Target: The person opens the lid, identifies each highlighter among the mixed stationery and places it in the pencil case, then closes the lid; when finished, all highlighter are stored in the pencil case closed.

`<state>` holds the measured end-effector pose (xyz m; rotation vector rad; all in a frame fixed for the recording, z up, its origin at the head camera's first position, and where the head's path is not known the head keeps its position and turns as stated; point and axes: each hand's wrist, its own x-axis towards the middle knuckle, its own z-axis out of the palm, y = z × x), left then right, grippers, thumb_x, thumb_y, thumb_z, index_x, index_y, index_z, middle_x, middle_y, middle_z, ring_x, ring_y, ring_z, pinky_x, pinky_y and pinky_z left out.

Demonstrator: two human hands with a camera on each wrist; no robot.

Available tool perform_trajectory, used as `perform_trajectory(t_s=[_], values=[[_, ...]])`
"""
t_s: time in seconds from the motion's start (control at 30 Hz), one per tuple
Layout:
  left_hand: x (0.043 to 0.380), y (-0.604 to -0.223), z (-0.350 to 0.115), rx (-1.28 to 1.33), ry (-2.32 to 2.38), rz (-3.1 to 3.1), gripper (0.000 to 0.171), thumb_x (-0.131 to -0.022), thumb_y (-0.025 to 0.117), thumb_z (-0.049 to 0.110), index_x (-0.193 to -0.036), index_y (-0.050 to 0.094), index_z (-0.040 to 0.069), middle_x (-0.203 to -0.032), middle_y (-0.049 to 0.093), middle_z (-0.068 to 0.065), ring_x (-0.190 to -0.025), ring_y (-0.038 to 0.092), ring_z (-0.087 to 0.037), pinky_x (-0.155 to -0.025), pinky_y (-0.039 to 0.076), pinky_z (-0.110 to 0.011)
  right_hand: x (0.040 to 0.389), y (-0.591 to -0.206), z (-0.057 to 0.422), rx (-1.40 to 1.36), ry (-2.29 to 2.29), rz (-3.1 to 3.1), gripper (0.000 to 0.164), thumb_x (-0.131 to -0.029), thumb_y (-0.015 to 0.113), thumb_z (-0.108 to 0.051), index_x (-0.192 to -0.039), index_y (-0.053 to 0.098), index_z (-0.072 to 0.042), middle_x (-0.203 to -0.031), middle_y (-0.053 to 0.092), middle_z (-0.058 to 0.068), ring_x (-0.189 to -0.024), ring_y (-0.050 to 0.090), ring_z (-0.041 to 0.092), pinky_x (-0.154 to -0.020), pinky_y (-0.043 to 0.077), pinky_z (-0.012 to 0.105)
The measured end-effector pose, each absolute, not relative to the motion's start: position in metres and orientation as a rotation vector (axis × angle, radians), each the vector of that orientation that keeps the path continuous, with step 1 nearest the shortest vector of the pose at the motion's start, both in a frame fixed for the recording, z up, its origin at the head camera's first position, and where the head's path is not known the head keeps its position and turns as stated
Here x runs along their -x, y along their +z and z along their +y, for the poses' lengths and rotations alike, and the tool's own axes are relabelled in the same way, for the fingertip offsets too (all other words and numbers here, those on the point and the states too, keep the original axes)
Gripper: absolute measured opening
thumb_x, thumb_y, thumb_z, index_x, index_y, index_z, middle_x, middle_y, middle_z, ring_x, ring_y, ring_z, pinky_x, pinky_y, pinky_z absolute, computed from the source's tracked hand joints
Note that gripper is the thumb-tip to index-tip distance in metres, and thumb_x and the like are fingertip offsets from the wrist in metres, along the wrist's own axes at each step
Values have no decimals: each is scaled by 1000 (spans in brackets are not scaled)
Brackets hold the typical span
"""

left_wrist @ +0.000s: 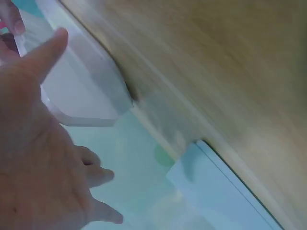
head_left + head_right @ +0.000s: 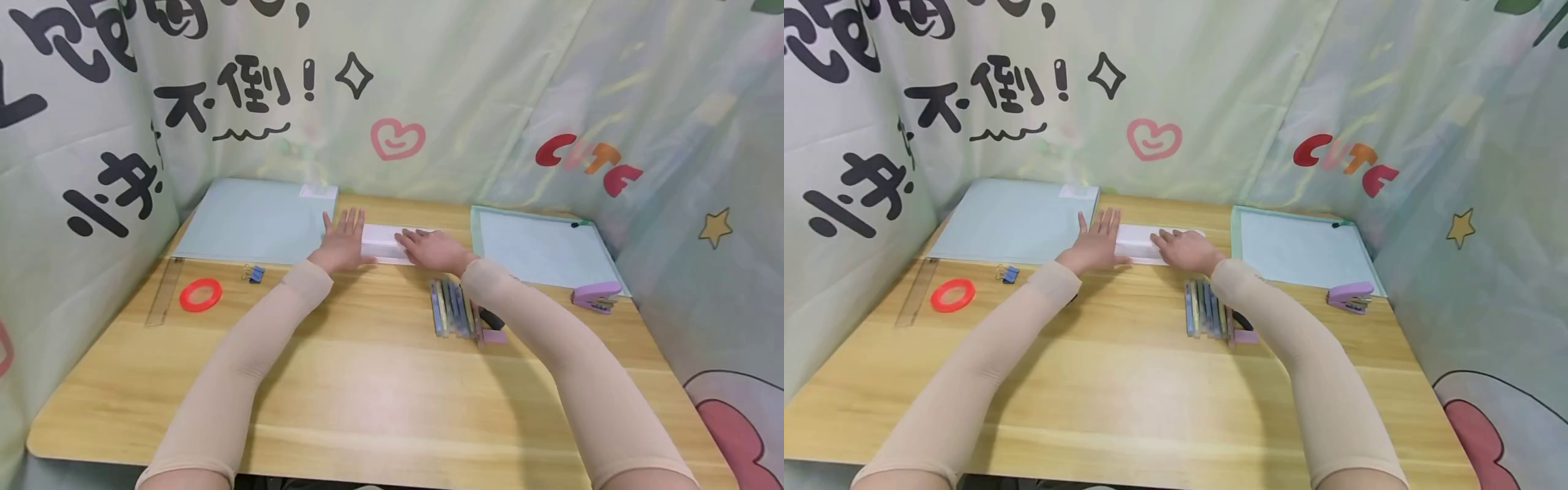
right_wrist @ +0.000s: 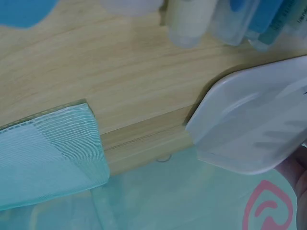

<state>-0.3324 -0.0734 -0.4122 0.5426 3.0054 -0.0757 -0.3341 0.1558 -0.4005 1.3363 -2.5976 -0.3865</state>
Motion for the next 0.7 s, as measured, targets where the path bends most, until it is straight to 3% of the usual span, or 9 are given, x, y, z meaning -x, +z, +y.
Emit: perform_trajectory(t_s=[0.13, 0.27, 0.5, 0.7], values=[[327, -407, -78, -480, -70, 2953, 105, -74, 29, 73, -136, -9, -2, -141, -11, -19, -127, -13, -32, -93, -13, -57, 336, -395, 158, -1283, -341, -2683, 45, -93, 33, -24, -134, 29, -5, -129, 41, 15, -109, 46, 29, -81, 43, 41], [328, -410, -82, -517, -73, 2846, 90, -82, 25, 64, -137, -5, -1, -141, -12, -18, -127, -13, -30, -97, -10, -51, 338, -392, 161, -1238, -267, -2785, 45, -95, 28, -24, -137, 22, -8, -133, 35, 12, -116, 39, 27, -90, 36, 42], [330, -421, -85, -577, -21, 2795, 82, -84, 18, 62, -138, -6, 6, -143, -8, -13, -128, -10, -28, -94, -13, -54, 341, -390, 157, -1153, -103, -2858, 41, -95, 32, -20, -134, 27, -10, -130, 39, 9, -114, 40, 25, -92, 33, 40], [320, -416, -81, -576, -37, 2830, 73, -88, 15, 57, -140, -1, 9, -144, -1, -10, -130, -2, -26, -96, -8, -54, 343, -387, 152, -1020, 50, -2939, 39, -95, 33, -22, -133, 31, -14, -125, 43, 5, -111, 42, 23, -92, 33, 38]])
